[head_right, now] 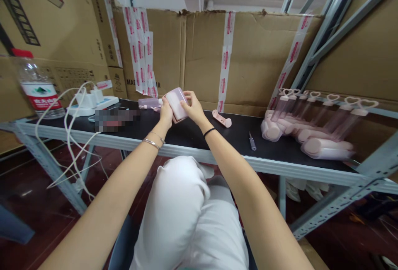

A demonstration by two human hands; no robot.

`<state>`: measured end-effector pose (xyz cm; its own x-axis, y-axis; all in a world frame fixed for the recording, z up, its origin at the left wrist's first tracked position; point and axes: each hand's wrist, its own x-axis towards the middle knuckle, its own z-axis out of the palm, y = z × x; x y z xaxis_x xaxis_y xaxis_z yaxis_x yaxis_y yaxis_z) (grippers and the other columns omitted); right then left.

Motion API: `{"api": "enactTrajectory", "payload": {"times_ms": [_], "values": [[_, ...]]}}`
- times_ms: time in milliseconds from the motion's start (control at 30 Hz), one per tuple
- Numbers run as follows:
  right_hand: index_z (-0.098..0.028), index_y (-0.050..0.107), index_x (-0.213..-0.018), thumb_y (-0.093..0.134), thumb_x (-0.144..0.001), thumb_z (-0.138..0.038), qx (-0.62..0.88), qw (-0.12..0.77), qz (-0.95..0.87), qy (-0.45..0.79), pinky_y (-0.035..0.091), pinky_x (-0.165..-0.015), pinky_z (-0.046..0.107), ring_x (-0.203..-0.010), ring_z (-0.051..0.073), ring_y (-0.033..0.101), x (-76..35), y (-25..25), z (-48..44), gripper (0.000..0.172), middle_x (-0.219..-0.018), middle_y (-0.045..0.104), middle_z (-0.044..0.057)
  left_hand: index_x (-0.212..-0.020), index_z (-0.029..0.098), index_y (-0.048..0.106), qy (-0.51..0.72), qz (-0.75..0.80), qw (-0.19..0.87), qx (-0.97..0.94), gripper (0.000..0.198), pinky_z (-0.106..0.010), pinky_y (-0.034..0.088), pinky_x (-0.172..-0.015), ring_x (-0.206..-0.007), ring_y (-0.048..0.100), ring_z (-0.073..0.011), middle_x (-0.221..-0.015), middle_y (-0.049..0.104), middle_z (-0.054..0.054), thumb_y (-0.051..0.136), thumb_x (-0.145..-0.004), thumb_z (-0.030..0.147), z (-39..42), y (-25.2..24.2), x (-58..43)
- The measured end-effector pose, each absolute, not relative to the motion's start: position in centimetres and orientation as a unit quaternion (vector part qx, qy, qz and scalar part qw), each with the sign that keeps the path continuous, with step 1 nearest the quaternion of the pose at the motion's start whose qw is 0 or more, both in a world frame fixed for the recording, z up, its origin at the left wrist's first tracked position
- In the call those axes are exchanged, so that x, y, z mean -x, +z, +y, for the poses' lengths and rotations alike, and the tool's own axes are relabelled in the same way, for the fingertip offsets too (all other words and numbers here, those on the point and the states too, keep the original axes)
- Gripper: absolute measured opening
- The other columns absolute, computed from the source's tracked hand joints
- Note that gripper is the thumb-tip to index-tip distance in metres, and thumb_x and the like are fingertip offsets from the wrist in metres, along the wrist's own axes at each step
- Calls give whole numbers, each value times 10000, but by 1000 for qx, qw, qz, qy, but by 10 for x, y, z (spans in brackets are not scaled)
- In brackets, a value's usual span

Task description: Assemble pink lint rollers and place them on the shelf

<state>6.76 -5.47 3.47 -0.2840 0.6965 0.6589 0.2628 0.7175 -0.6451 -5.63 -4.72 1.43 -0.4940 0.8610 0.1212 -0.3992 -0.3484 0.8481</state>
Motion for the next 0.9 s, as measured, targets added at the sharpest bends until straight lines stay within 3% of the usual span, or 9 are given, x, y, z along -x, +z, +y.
{"api": "enactTrajectory", "payload": {"times_ms": [167,433,700,900], "values": [[-198,424,-1188,518,-808,-400,293,506,-785,203,503,-889,375,-1112,230,558,-68,34,-52,441,-1245,573,126,-981,180,612,750,481,311,-330,542,-316,491,-884,-1043,660,-246,-1030,697,-125,292,-948,615,-53,16,56],[-204,403,-1187,496,-817,-402,293,507,-788,189,497,-861,337,-1119,220,546,-66,26,-51,430,-1293,537,125,-1034,197,623,754,452,375,-293,484,-296,516,-825,-1048,667,-261,-916,717,-96,442,-898,625,-53,17,56],[-199,412,-1222,503,-819,-371,316,507,-786,159,478,-900,347,-1127,218,521,-65,26,-54,447,-1324,515,130,-1105,192,596,781,417,382,-268,488,-285,496,-884,-1176,614,-271,-1062,705,-112,501,-876,612,-58,17,56],[-234,418,-1181,554,-802,-446,275,522,-770,245,492,-864,340,-1004,192,552,-70,22,-45,455,-1219,546,90,-1106,154,614,761,430,363,-323,581,-291,498,-878,-1092,654,-262,-1009,722,-129,417,-893,658,-58,18,54]]}}
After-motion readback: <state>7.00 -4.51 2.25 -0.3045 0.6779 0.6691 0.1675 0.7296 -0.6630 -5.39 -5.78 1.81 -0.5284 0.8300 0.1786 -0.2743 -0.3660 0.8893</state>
